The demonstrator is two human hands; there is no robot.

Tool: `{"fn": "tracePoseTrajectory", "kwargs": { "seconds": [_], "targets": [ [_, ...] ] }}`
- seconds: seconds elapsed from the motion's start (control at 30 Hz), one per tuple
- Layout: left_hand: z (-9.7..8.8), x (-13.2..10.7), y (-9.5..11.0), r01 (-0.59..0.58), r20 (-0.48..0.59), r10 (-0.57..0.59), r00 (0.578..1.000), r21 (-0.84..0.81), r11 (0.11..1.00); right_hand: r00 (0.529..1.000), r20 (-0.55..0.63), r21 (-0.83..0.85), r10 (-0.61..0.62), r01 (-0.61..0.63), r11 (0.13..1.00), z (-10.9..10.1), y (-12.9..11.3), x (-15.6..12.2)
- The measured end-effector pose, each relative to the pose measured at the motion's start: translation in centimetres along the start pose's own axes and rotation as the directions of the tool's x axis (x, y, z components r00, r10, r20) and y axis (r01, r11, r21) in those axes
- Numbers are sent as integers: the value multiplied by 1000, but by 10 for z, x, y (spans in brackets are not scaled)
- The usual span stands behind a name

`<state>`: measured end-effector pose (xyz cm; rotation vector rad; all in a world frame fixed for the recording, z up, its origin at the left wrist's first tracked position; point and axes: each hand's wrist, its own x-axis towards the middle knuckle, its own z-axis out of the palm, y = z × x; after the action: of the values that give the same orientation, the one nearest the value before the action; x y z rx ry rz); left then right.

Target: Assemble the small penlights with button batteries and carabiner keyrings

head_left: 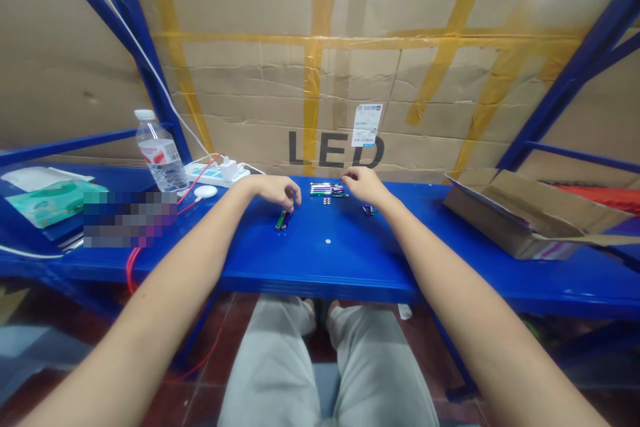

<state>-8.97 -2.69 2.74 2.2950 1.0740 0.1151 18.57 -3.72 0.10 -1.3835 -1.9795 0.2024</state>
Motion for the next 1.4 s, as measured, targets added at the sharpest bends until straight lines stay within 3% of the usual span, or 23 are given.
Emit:
{"fn": "tracePoseTrajectory", "kwargs": {
  "seconds": [0.27,0.4,0.7,0.8,0.97,1.07,1.4],
  "targets": [
    [4,3,-8,41,52,-42,998,12,999,1000,4,1,16,-16,1000,-1,1,1],
    [10,10,-7,12,-4,-12,1000,-47,999,1000,-12,4,-9,9,1000,-1,3,3],
    [28,23,11,-48,-103,51,993,38,998,1000,-6,3,-21,21,1000,0,1,2],
    [23,19,12,-36,-139,47,989,75,997,1000,-2,-3,-9,9,1000,-2,-2,1],
    [6,0,12,116,-20,-114,993,173,978,1000,13,4,-20,20,1000,-3,-4,-1],
    [4,-5,14,192,-9,-196,981,246,950,998,47,-8,-36,36,999,0,-7,-2],
    [10,3,17,126,-68,-112,991,270,955,996,78,-26,-50,52,998,3,-19,-5]
  ]
}}
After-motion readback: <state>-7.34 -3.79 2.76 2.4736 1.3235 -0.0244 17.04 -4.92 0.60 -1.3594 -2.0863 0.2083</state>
